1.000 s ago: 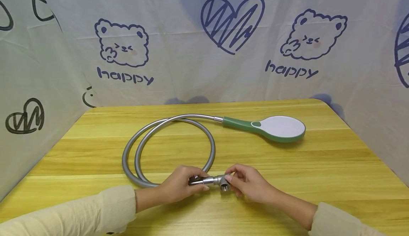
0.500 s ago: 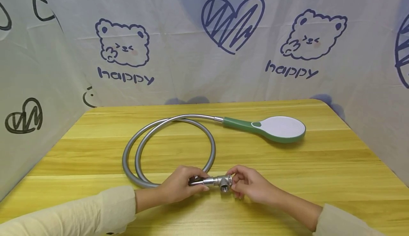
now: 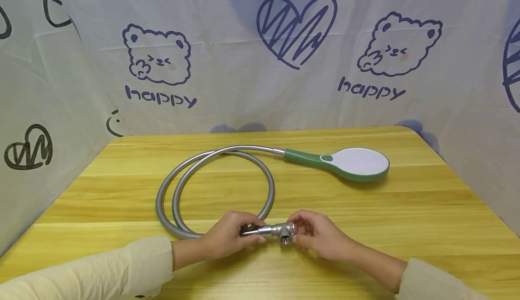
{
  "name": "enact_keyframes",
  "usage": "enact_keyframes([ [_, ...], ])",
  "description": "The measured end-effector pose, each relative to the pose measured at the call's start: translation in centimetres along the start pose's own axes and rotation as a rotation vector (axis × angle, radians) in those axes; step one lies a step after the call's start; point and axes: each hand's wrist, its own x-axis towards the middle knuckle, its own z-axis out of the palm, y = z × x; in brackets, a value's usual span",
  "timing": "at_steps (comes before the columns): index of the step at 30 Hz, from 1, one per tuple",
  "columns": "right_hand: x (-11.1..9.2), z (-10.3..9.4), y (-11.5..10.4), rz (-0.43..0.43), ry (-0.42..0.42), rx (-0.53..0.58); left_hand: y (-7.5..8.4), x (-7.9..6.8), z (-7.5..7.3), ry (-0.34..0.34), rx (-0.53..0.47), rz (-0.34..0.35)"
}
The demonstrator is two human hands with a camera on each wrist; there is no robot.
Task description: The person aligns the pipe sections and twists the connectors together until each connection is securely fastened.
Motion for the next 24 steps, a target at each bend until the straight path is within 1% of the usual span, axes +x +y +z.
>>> enact_keyframes([
  [3, -0.04, 0.05, -0.14, 0.010, 0.037, -0.035, -0.01, 0.01, 0.01, 0.000, 0.003, -0.003],
  [9, -0.04, 0.07, -0.15, 0.007, 0.068, -0.020, 0.02, 0.02, -0.01, -0.003, 0.004, -0.005],
  [16, -0.02, -0.02, -0.13, 0.021, 0.060, 0.006, 0.01, 0.03, -0.06, -0.003, 0.009, -0.009],
  [24, -0.10, -0.14, 0.00, -0.035, 0.038, 0.026, -0.07, 0.10, -0.01, 0.005, 0.017, 0.001],
])
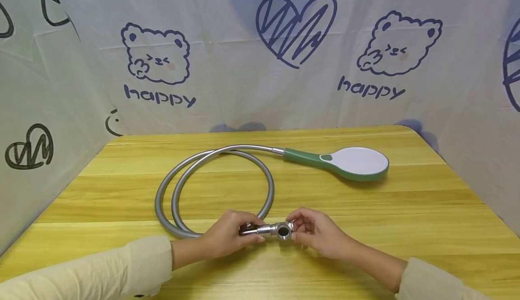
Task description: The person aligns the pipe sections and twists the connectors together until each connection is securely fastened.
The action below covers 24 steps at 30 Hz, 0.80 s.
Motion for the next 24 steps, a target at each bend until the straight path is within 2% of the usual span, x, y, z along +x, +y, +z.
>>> enact_keyframes([
  [3, 0.01, 0.00, -0.04, 0.010, 0.001, -0.002, -0.04, 0.03, 0.02, 0.006, 0.000, 0.005],
  [10, 0.12, 0.13, -0.30, 0.090, 0.007, -0.013, 0.03, 0.06, 0.00, 0.010, -0.002, 0.010],
  [24, 0.24, 0.25, -0.57, 0.147, 0.018, 0.004, -0.02, 0.06, 0.01, 0.009, 0.000, 0.020],
])
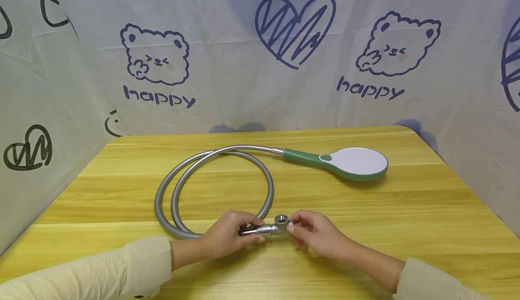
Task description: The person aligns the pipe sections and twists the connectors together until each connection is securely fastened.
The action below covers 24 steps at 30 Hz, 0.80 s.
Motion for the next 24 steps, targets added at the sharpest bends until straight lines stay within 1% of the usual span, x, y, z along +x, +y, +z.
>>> enact_keyframes([
  [4, 0.11, 0.05, -0.06, 0.037, 0.014, -0.012, 0.01, 0.02, 0.00, -0.004, -0.010, 0.002],
  [7, 0.15, 0.15, -0.10, 0.038, 0.030, -0.012, 0.03, 0.02, -0.01, -0.005, -0.011, -0.003],
  [14, 0.13, 0.29, -0.09, -0.009, 0.056, 0.004, 0.04, -0.03, -0.02, -0.006, -0.012, -0.009],
  [17, 0.17, 0.37, -0.12, -0.009, 0.056, 0.018, 0.06, -0.06, -0.03, -0.007, -0.015, -0.013],
  [21, 0.17, 0.39, -0.11, -0.013, 0.050, 0.038, 0.04, -0.05, 0.00, -0.010, -0.013, -0.015],
  [24, 0.10, 0.35, -0.06, -0.040, 0.031, 0.068, 0.00, -0.04, 0.02, -0.012, -0.009, -0.010],
])
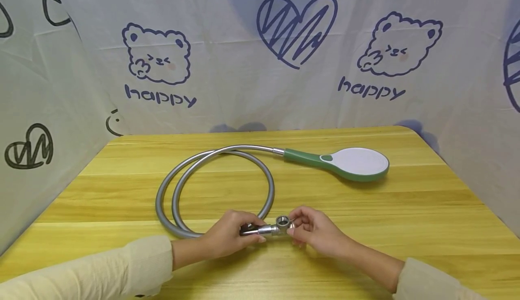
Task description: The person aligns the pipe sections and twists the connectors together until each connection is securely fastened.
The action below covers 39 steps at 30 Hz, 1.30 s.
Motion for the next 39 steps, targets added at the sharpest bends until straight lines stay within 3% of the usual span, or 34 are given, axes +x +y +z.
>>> enact_keyframes([
  [10, -0.16, -0.30, 0.43, -0.030, -0.051, 0.053, 0.07, 0.02, -0.03, -0.005, 0.010, 0.006],
  [17, -0.08, -0.30, 0.49, -0.039, -0.043, 0.025, 0.10, 0.05, -0.07, -0.009, 0.005, -0.008],
  [28, 0.01, -0.16, 0.38, 0.048, 0.003, -0.006, 0.08, 0.16, -0.10, -0.001, 0.004, 0.003],
  [39, -0.21, -0.08, 0.47, -0.005, 0.003, -0.068, 0.00, 0.00, 0.02, 0.001, 0.010, 0.040],
])
